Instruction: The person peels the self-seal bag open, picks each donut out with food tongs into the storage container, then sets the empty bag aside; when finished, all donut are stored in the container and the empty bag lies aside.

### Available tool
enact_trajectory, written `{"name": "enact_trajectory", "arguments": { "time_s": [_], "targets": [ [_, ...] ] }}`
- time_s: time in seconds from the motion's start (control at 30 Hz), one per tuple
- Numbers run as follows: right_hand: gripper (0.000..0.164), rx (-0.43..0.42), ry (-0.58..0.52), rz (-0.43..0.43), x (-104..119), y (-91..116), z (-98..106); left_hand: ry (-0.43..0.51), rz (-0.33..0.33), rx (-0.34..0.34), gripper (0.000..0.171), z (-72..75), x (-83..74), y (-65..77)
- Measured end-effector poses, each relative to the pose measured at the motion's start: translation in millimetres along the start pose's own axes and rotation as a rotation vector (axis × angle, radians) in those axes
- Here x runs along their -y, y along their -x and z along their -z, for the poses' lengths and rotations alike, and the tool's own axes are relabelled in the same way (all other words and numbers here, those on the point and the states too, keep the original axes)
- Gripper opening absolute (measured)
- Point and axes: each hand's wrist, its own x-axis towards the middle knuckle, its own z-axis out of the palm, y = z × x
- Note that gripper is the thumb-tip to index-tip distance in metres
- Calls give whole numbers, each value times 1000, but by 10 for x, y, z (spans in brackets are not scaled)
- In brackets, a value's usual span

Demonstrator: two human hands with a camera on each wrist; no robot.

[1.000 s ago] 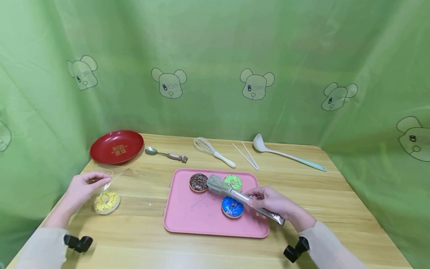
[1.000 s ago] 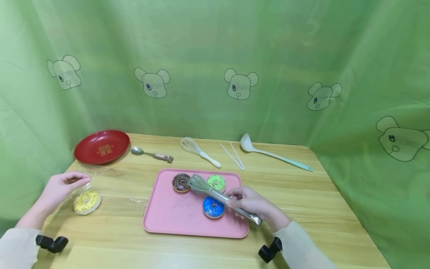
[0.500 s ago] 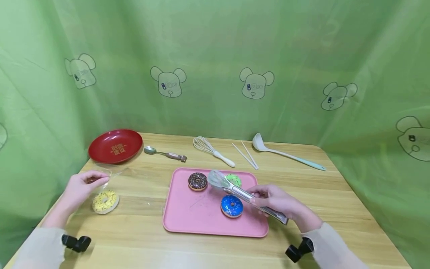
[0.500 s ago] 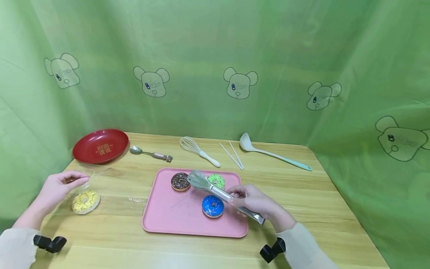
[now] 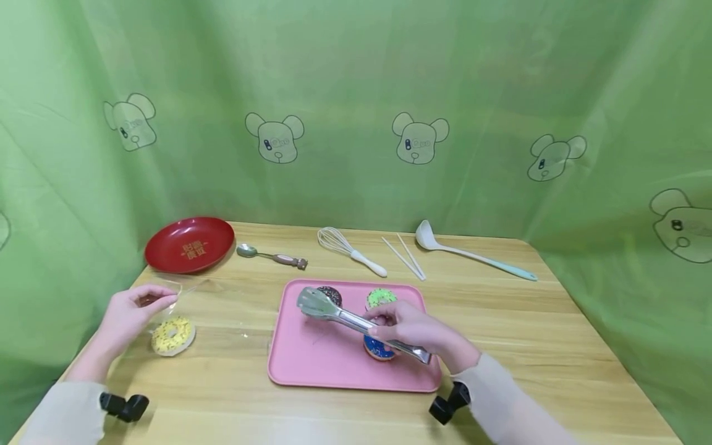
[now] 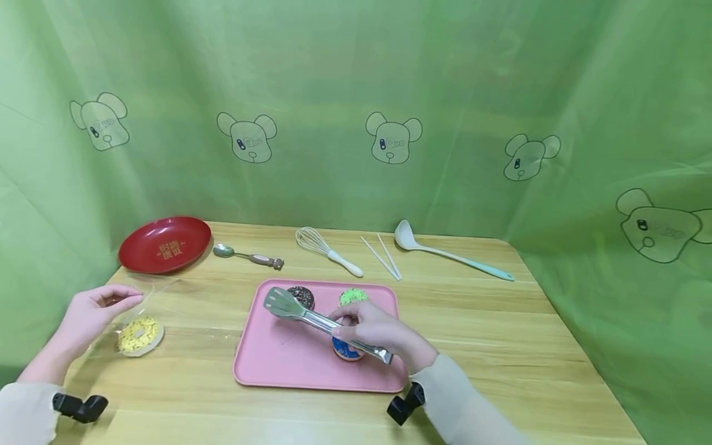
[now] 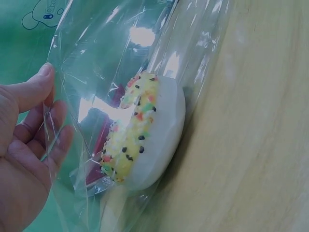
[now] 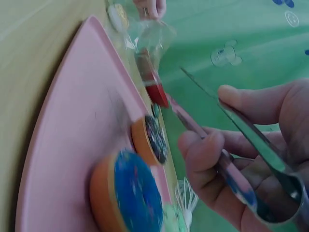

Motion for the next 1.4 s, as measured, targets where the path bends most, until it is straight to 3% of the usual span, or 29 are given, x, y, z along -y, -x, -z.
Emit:
{"name": "enact_trajectory", "arguments": {
  "time_s": [0.1, 0.3, 0.43, 0.6, 1.4],
  "targets": [
    [28, -6, 46, 3, 48, -114, -107, -4, 6, -3, 30, 6, 8, -1],
    [29, 49, -49, -43, 139, -299, -292, -10, 14, -27, 29, -3, 44, -13],
    [33, 54, 1, -37, 193, -404, -380, -12, 21, -28, 32, -8, 46, -19],
    [36, 52, -12, -47, 256, -515, -469, -2, 19, -21, 33, -19, 64, -20],
    [29, 99, -112, -89, 354, -886, -708, 88, -27, 6, 18, -11, 91, -10]
  ]
}}
